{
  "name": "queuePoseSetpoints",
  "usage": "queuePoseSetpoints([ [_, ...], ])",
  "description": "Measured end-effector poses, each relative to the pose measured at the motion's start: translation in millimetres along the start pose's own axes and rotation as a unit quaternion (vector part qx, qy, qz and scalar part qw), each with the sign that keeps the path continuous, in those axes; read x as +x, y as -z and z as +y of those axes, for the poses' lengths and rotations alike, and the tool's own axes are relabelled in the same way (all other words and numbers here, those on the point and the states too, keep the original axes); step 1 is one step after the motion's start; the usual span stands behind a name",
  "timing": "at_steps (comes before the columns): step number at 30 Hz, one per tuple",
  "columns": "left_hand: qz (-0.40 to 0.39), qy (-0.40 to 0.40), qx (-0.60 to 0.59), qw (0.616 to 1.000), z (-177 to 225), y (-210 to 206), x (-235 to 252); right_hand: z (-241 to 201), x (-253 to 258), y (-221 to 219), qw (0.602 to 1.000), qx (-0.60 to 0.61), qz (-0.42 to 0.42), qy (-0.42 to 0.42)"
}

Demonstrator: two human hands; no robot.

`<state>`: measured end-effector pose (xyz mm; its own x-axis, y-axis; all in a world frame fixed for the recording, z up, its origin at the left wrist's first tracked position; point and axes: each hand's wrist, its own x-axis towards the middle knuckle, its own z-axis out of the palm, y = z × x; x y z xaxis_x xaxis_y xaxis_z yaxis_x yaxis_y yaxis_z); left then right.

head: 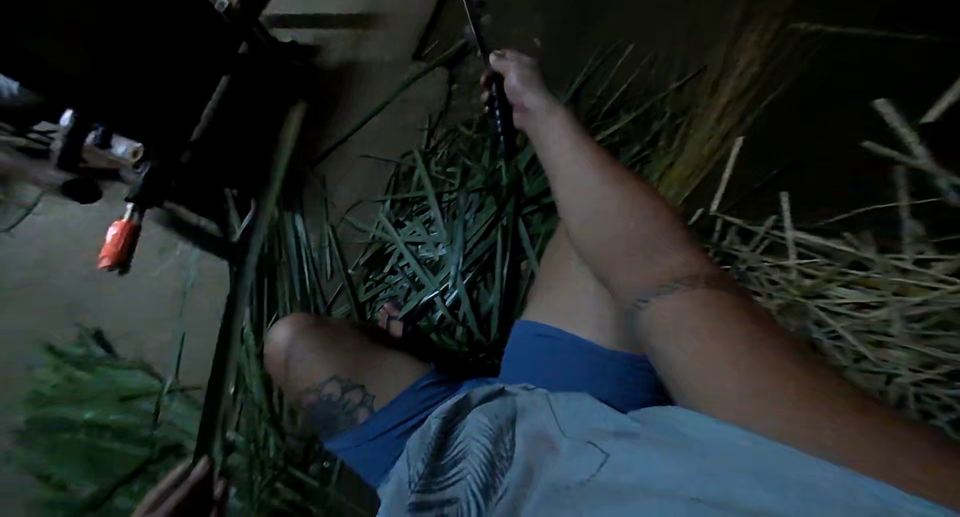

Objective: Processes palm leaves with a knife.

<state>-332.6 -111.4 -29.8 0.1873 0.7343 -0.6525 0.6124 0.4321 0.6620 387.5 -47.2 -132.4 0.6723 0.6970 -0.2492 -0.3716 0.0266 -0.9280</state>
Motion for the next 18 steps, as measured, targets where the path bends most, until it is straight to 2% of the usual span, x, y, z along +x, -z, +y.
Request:
queuePoseSetpoints([
  [4, 0.084, -0.092, -0.049, 0.991, 54, -71, 42, 1, -73, -52, 0.978, -0.071, -0.194, -0.022],
  [6, 0.109, -0.138, -0.035, 0.984, 77, -111, 67, 2, -122, -71, 0.943, -0.133, -0.303, -0.045],
  [9, 0.102, -0.221, 0.001, 0.970, 95, -162, 100, 10, -182, -86, 0.877, -0.202, -0.426, -0.088],
  [11, 0.108, -0.238, 0.016, 0.965, 105, -189, 112, 24, -203, -90, 0.853, -0.205, -0.465, -0.121],
  [14, 0.149, -0.227, 0.038, 0.962, 136, -232, 95, 37, -217, -90, 0.830, -0.212, -0.491, -0.156],
  [18, 0.142, -0.248, -0.026, 0.958, 153, -262, 90, 46, -209, -89, 0.813, -0.217, -0.514, -0.165],
])
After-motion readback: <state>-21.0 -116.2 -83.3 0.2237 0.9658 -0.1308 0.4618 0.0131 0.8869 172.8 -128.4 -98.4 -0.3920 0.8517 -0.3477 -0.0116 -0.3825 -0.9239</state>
